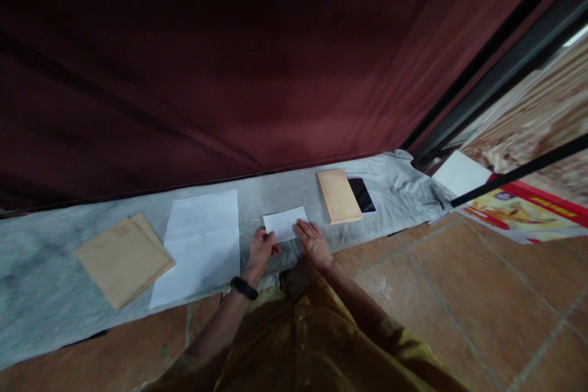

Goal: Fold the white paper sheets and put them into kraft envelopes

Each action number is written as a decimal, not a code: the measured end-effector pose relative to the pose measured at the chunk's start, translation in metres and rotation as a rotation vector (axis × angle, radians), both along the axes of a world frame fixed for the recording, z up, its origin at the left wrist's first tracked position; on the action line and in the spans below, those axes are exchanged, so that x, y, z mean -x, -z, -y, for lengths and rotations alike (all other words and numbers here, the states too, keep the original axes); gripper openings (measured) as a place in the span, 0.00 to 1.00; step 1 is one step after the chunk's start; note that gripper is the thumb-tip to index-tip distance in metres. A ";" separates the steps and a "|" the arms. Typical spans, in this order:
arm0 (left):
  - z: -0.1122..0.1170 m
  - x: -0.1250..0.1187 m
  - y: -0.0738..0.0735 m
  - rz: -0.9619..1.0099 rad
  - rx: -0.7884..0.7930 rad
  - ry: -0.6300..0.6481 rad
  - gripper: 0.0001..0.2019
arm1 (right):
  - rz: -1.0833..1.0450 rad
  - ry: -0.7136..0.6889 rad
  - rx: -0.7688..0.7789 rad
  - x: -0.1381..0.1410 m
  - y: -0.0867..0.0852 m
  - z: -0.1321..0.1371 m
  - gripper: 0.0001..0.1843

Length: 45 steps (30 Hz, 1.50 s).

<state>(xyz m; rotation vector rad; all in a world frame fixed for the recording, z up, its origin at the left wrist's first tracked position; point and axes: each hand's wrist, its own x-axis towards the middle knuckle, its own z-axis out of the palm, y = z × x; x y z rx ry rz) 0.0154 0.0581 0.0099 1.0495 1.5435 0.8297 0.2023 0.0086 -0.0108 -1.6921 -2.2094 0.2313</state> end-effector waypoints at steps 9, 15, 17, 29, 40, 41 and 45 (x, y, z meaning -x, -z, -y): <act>0.031 0.012 -0.013 -0.821 -0.662 0.377 0.18 | 0.000 -0.070 -0.023 -0.005 0.001 0.003 0.24; 0.034 0.012 0.009 -1.030 -0.772 0.792 0.24 | -0.010 -0.103 -0.040 -0.006 0.003 0.011 0.22; 0.033 0.016 0.017 -1.043 -0.769 0.813 0.27 | -0.069 -0.111 -0.041 -0.010 0.003 0.014 0.21; 0.029 0.018 0.013 -0.948 -0.768 0.817 0.23 | -0.151 -0.001 -0.083 0.021 0.007 -0.019 0.24; 0.039 0.025 0.043 -0.722 -0.622 0.380 0.24 | -0.205 0.260 -0.096 0.011 0.020 -0.014 0.28; 0.039 0.024 0.045 -0.716 -0.626 0.374 0.23 | -0.197 0.255 -0.089 0.011 0.017 -0.015 0.29; 0.039 0.023 0.047 -0.698 -0.633 0.371 0.23 | -0.167 0.190 -0.081 0.011 0.006 -0.012 0.29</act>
